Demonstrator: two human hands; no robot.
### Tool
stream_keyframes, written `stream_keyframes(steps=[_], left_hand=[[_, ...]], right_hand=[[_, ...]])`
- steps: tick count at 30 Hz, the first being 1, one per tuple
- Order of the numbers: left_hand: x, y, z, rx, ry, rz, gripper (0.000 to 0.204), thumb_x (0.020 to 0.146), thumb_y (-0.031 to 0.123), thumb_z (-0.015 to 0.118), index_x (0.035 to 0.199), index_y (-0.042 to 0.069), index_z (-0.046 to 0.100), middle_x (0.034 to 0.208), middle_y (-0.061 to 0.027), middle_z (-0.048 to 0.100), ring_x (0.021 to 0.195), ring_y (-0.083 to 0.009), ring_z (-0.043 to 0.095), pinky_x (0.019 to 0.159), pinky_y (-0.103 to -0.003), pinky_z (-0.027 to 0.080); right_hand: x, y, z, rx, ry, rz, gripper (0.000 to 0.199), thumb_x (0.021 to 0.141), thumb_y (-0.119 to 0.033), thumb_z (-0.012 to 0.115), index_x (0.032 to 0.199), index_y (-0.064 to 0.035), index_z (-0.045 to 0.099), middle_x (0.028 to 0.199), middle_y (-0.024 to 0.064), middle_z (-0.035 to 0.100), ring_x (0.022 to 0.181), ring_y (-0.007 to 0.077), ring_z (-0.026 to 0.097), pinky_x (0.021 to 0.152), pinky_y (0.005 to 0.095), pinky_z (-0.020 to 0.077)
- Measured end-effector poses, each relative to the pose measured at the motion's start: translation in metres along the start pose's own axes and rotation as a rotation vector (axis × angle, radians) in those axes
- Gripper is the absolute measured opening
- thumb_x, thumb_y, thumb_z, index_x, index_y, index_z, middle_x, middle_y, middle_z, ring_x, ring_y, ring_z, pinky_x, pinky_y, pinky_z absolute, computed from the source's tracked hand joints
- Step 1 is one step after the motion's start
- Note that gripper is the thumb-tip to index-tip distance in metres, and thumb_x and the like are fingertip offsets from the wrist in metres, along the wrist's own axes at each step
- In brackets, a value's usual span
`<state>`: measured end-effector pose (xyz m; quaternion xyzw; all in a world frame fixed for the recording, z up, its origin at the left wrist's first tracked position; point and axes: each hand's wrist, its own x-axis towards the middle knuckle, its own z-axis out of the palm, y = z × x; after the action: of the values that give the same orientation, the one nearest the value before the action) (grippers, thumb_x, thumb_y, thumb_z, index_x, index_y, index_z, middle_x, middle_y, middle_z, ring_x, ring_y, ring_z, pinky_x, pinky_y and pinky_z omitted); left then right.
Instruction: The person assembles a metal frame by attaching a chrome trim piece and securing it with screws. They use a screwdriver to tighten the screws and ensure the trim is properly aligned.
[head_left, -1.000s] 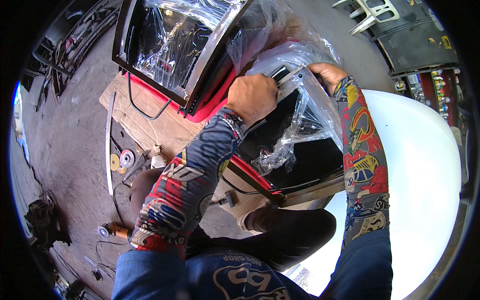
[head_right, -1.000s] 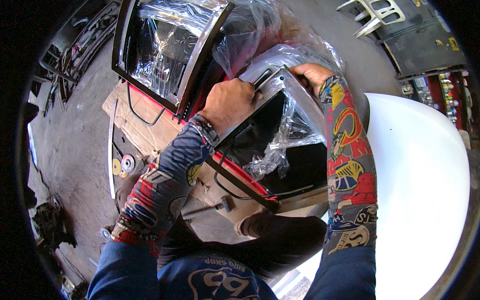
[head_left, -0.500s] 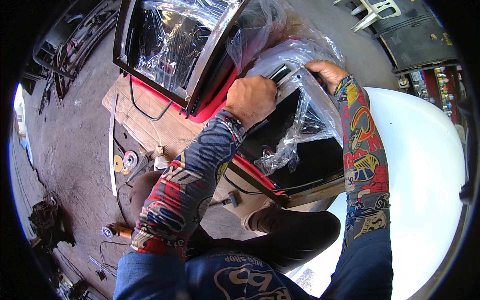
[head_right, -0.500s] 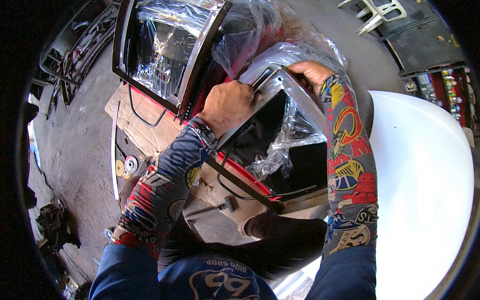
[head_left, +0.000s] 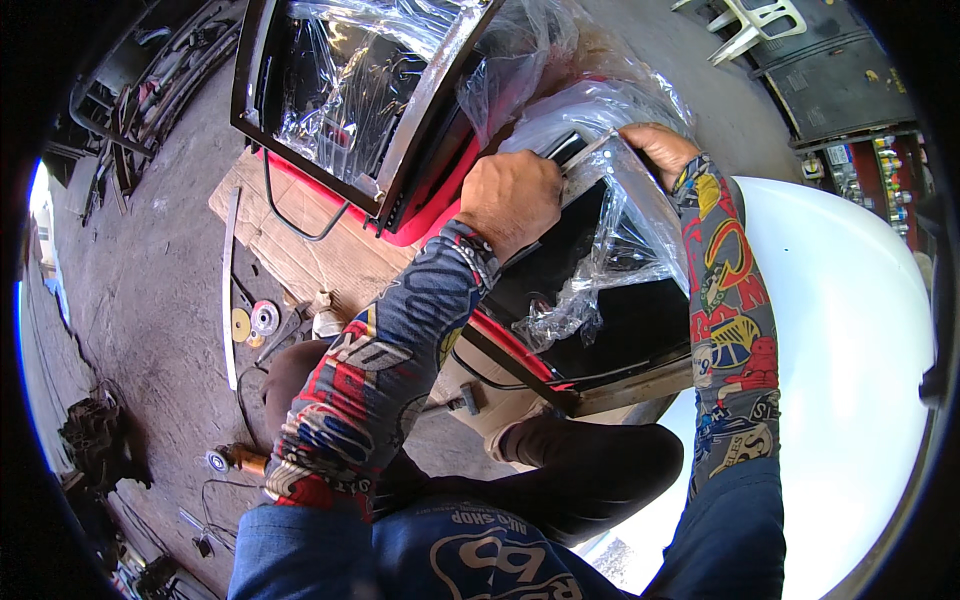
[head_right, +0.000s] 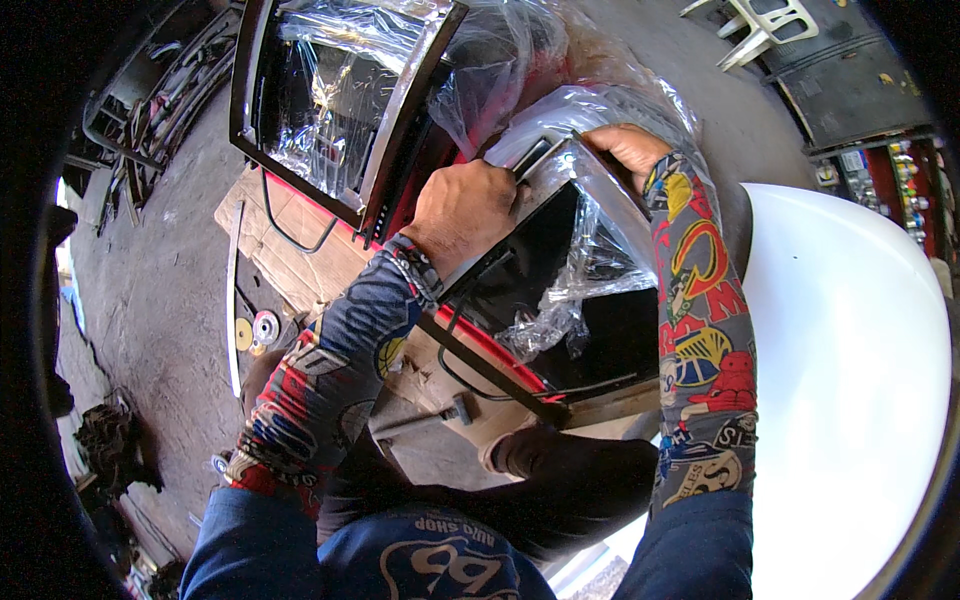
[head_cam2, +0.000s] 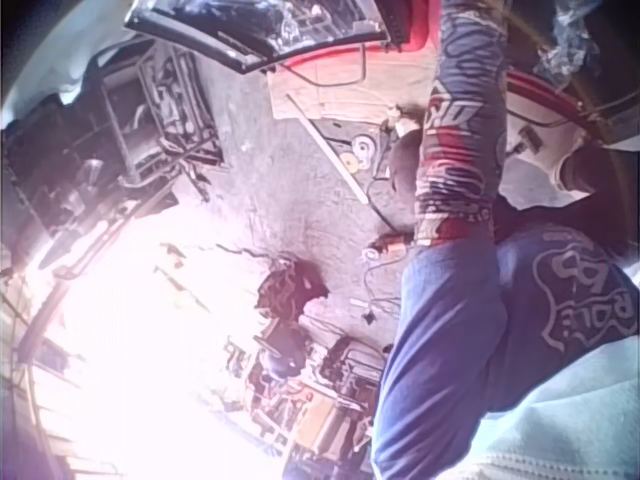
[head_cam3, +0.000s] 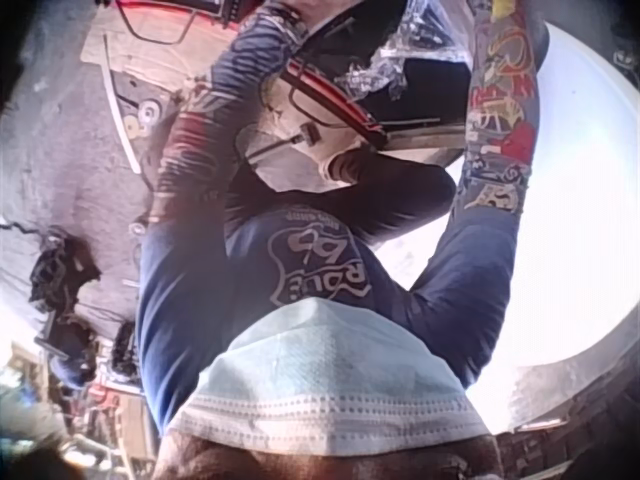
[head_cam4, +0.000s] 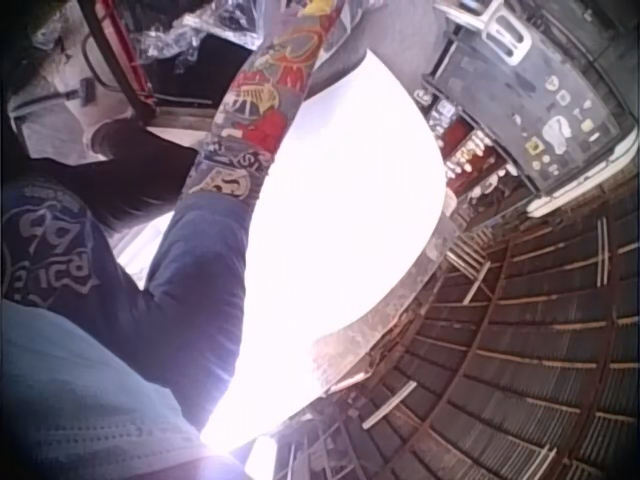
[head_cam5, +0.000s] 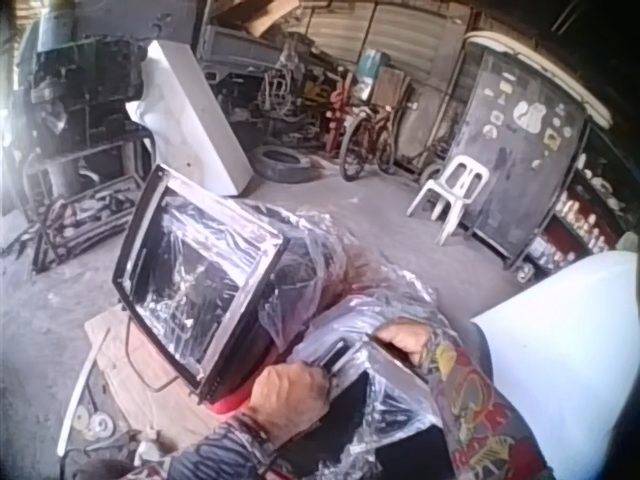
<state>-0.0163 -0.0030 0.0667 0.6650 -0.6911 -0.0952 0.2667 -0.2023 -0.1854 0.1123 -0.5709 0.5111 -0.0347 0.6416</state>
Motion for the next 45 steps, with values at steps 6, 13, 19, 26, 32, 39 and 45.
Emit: stream_keyframes(steps=[6,13,19,26,32,39,45], left_hand=[[0.002,0.001,0.0,-0.029,-0.02,-0.027,0.029,0.088,0.026,0.058,0.082,0.002,0.073,0.076,-0.0206,0.07,0.071,-0.0369,0.07,0.068,-0.045,0.056],[0.001,0.003,-0.004,0.022,-0.037,0.001,0.024,0.085,0.02,0.058,0.084,0.002,0.073,0.078,-0.0201,0.07,0.073,-0.036,0.071,0.068,-0.044,0.057],[-0.002,0.006,0.002,0.02,-0.017,-0.042,0.024,0.086,0.021,0.057,0.083,0.004,0.073,0.077,-0.0188,0.07,0.073,-0.0352,0.071,0.067,-0.044,0.057],[-0.002,0.003,0.004,0.013,0.03,-0.011,0.022,0.083,0.019,0.056,0.081,0.005,0.074,0.075,-0.0173,0.071,0.071,-0.0351,0.071,0.065,-0.045,0.057],[-0.001,0.005,0.001,0.022,-0.001,-0.024,0.025,0.087,0.022,0.058,0.084,0.002,0.072,0.076,-0.0198,0.07,0.072,-0.0361,0.07,0.066,-0.044,0.057],[-0.003,0.005,0.002,0.031,0.012,-0.035,0.022,0.082,0.019,0.057,0.081,0.005,0.074,0.076,-0.0174,0.071,0.072,-0.0347,0.072,0.065,-0.045,0.056],[-0.003,0.006,0.005,0.053,0.027,-0.061,0.022,0.083,0.019,0.057,0.08,0.004,0.073,0.074,-0.0177,0.07,0.07,-0.034,0.071,0.063,-0.044,0.056]], right_hand=[[-0.005,0.003,-0.003,0.007,-0.055,-0.037,0.021,0.089,-0.023,0.067,0.097,-0.0047,0.073,0.088,0.0045,0.072,0.077,0.0134,0.066,0.075,0.0302,0.0521],[-0.004,0.006,-0.001,-0.002,-0.064,-0.11,0.023,0.091,-0.025,0.065,0.102,-0.0048,0.072,0.089,0.0041,0.072,0.078,0.013,0.066,0.076,0.0299,0.053],[-0.013,0.008,-0.002,0.03,-0.04,-0.1,0.023,0.094,-0.025,0.063,0.105,-0.0059,0.07,0.095,0.0051,0.071,0.085,0.0133,0.066,0.08,0.0298,0.0528],[-0.014,0.011,0.001,-0.046,0.013,-0.214,0.028,0.094,-0.026,0.062,0.109,-0.0056,0.072,0.097,0.0043,0.072,0.085,0.0128,0.067,0.081,0.0288,0.0521],[-0.011,0.01,-0.003,0.044,-0.047,-0.127,0.024,0.094,-0.024,0.065,0.108,-0.0056,0.069,0.095,0.0041,0.071,0.083,0.0134,0.067,0.078,0.0298,0.0541],[-0.001,0.006,-0.007,-0.02,-0.03,-0.064,0.021,0.091,-0.023,0.066,0.103,-0.0061,0.069,0.091,0.0041,0.071,0.077,0.013,0.066,0.072,0.03,0.0545],[-0.009,0.001,0.004,-0.006,-0.033,-0.104,0.024,0.09,-0.025,0.066,0.106,-0.007,0.07,0.095,0.0047,0.071,0.084,0.0138,0.066,0.079,0.0305,0.0526]])
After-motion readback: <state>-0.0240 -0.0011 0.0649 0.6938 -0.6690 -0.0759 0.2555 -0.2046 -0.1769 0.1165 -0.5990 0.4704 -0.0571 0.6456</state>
